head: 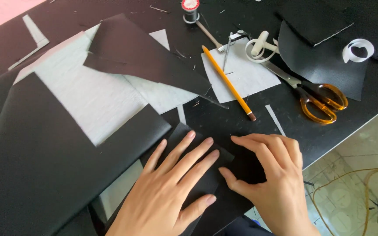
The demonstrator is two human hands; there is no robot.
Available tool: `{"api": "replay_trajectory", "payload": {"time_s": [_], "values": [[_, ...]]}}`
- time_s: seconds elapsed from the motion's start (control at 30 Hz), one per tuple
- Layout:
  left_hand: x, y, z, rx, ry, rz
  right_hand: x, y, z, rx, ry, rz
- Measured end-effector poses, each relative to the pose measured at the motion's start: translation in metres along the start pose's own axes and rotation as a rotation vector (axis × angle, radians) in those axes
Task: The person is constructing a bag component by cutting black material to size, applying double-sided tape to the edges, and folding it into shape.
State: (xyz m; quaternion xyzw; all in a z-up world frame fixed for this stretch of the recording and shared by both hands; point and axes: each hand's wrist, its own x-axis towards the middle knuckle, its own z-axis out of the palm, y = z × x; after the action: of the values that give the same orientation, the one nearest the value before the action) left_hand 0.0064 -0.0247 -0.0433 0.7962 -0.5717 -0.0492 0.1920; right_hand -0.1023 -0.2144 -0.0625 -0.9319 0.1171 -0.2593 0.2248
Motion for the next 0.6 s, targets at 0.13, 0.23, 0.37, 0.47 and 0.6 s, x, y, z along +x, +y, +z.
{"api": "replay_trajectory", "payload": {"time_s": [0.13, 0.23, 0.37, 0.47, 0.6], "values": [[0.001, -0.003, 0.008, 0.066, 0.024, -0.005, -0.001, 0.010, -0.001, -0.034, -0.016, 0.006], [0.002, -0.007, 0.016, 0.067, 0.017, -0.025, -0.003, 0.016, 0.003, -0.031, -0.002, -0.017], [0.006, -0.004, 0.016, 0.006, 0.043, -0.140, -0.003, 0.020, 0.005, -0.008, -0.027, -0.009], [0.008, -0.007, 0.021, 0.035, 0.082, -0.209, 0.002, 0.013, 0.004, 0.015, -0.034, 0.068], [0.013, -0.003, 0.022, 0.109, 0.168, -0.214, 0.007, 0.008, 0.008, 0.019, -0.007, 0.094]]}}
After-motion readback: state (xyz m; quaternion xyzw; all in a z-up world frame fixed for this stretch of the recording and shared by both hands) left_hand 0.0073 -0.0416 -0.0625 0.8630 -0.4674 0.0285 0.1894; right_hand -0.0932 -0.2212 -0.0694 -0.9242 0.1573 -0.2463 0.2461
